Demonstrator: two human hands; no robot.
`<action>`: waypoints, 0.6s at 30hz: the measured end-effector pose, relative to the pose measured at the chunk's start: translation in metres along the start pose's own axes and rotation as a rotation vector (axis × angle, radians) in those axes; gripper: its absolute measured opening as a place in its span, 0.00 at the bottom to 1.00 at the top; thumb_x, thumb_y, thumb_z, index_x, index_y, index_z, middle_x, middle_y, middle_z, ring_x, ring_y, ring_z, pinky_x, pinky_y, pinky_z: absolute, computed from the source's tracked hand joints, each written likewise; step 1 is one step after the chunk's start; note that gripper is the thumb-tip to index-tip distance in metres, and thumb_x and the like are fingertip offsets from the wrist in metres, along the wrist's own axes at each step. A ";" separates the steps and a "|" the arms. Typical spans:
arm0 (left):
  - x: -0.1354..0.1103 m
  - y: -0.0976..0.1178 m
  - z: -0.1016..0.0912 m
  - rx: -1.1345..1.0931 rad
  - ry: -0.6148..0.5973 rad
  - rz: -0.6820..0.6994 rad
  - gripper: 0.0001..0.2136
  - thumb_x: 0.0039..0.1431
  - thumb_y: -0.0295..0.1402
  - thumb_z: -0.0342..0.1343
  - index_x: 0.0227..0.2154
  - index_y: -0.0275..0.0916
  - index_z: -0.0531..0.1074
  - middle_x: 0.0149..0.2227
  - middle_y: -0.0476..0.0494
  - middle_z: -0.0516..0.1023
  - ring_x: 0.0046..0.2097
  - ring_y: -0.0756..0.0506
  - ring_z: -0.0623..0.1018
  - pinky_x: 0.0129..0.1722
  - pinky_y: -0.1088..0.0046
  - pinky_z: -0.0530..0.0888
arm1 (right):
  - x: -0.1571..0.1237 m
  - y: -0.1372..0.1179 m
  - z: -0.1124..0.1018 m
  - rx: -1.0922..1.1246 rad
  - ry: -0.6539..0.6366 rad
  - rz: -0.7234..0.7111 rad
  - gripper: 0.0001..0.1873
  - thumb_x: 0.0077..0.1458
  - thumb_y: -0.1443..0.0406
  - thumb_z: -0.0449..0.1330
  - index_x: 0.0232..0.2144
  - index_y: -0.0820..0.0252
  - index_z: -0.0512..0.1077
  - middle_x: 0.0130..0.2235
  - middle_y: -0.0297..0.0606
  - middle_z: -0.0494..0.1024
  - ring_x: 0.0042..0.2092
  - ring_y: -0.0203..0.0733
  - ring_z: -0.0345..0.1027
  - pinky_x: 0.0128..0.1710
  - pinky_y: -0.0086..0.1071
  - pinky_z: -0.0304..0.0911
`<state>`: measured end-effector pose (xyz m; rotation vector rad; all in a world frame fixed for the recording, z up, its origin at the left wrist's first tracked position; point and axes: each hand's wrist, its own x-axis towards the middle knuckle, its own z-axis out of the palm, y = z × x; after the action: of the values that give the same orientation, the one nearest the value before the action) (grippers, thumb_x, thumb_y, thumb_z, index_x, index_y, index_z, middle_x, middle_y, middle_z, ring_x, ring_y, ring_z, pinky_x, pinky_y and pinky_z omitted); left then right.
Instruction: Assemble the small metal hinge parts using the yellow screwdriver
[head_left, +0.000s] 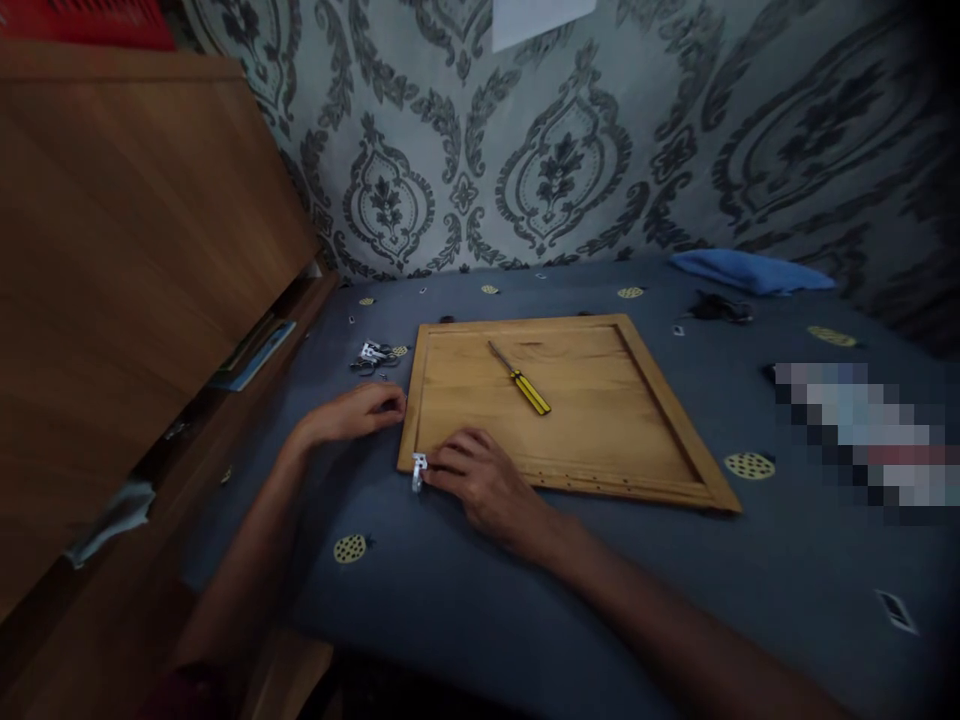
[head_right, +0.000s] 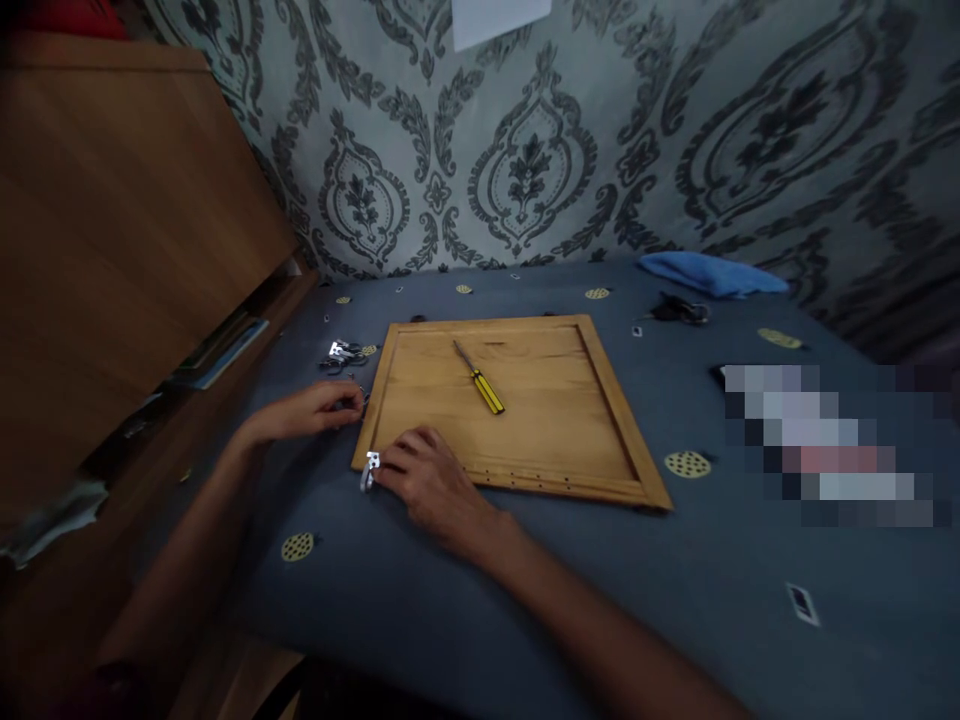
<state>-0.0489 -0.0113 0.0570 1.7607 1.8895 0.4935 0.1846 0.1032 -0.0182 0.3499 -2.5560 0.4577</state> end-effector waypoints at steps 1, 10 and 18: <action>0.001 0.000 0.003 -0.006 -0.015 0.001 0.07 0.64 0.35 0.54 0.32 0.39 0.71 0.31 0.49 0.74 0.34 0.47 0.72 0.35 0.74 0.68 | 0.000 0.000 0.000 0.000 -0.006 0.005 0.14 0.61 0.76 0.60 0.44 0.57 0.79 0.42 0.38 0.83 0.45 0.43 0.67 0.49 0.40 0.60; 0.006 0.005 0.008 -0.074 -0.061 -0.033 0.09 0.66 0.36 0.52 0.31 0.38 0.70 0.28 0.50 0.72 0.29 0.50 0.72 0.27 0.77 0.67 | 0.000 0.000 -0.002 -0.010 -0.014 0.001 0.13 0.61 0.76 0.61 0.44 0.58 0.78 0.43 0.38 0.83 0.45 0.43 0.67 0.49 0.39 0.60; 0.012 0.003 -0.001 -0.148 -0.114 -0.037 0.11 0.61 0.39 0.59 0.29 0.37 0.73 0.25 0.50 0.73 0.28 0.49 0.71 0.28 0.77 0.66 | 0.001 0.000 -0.001 -0.015 -0.011 -0.006 0.12 0.62 0.75 0.60 0.44 0.58 0.79 0.42 0.39 0.83 0.44 0.43 0.67 0.49 0.39 0.59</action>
<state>-0.0474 0.0012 0.0580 1.6212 1.7570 0.4950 0.1845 0.1041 -0.0170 0.3555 -2.5669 0.4358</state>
